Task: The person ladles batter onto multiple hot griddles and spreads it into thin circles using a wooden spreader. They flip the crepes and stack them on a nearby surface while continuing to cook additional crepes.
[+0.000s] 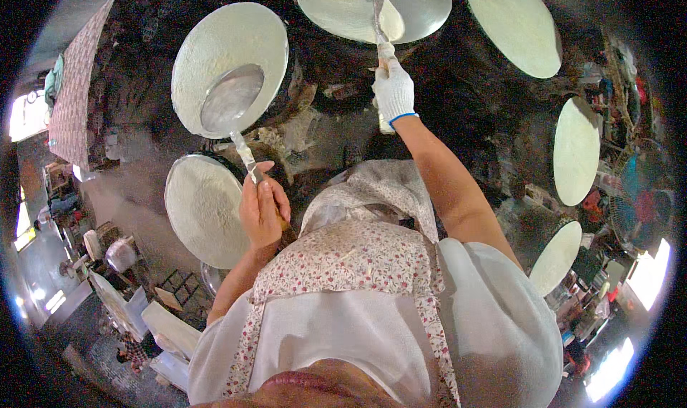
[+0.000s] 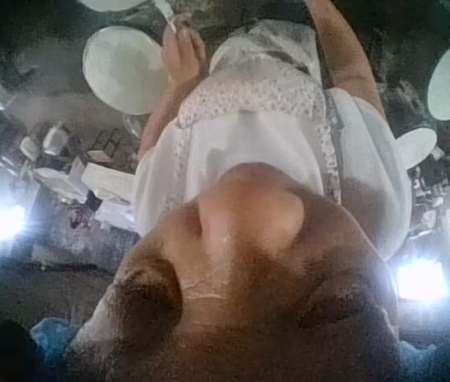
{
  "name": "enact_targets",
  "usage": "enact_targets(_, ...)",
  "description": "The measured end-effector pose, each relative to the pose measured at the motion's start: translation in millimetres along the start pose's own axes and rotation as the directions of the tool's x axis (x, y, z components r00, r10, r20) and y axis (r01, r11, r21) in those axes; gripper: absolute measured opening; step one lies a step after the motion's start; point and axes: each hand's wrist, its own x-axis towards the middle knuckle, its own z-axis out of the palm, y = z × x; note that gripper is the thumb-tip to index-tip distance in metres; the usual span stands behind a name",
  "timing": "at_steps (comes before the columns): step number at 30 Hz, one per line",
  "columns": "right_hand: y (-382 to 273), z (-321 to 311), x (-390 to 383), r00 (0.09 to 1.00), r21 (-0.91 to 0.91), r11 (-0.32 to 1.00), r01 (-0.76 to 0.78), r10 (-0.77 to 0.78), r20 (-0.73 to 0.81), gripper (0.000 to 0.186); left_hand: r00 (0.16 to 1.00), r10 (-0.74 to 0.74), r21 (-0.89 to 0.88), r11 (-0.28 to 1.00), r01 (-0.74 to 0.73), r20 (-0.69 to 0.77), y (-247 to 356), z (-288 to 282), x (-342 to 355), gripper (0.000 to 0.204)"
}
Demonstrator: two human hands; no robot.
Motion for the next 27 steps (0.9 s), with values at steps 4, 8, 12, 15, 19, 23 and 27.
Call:
enact_targets(4, -3.3, 52.1, 6.3, 0.997, 0.155, 0.985, 0.079, -0.079, -0.004, 0.034, 0.998, -0.017, 0.013, 1.0, 0.016, 0.067, -0.2, 11.7, 9.7, 0.032)
enact_targets(8, 39.8, 22.7, 12.7, 0.937, -0.222, 0.912, 0.346, -0.325, 0.125, 0.027, 0.997, -0.06, 0.054, 0.997, 0.057, 0.051, -8.6, 15.9, -4.7, 0.033)
enact_targets(12, 4.3, -71.2, -15.9, 0.989, 0.059, 0.991, -0.124, 0.119, 0.088, 0.029, 0.997, -0.077, 0.046, 0.996, 0.078, -0.032, -9.3, 30.5, -8.1, 0.033)
enact_targets(15, 8.3, -54.5, -12.3, 0.993, 0.195, 0.98, -0.043, 0.022, 0.113, 0.028, 0.997, 0.038, 0.078, 0.996, -0.033, -0.064, -9.4, 55.8, 1.2, 0.028)
enact_targets(19, 11.1, -92.9, -15.9, 0.984, 0.076, 0.996, -0.044, 0.03, 0.176, 0.024, 0.992, 0.061, 0.094, 0.994, -0.05, -0.109, 5.0, 83.8, 1.8, 0.025)
enact_targets(23, 12.4, -139.0, 14.8, 0.988, 0.07, 0.994, -0.086, 0.076, 0.133, 0.029, 0.992, 0.035, 0.08, 0.996, -0.025, -0.125, 22.0, 115.4, -0.6, 0.026)
enact_targets(27, 23.3, -136.9, 17.2, 0.965, -0.216, 0.963, 0.16, -0.107, 0.237, 0.034, 0.984, 0.007, 0.032, 0.999, -0.001, -0.178, 36.9, 148.0, -3.3, 0.026)
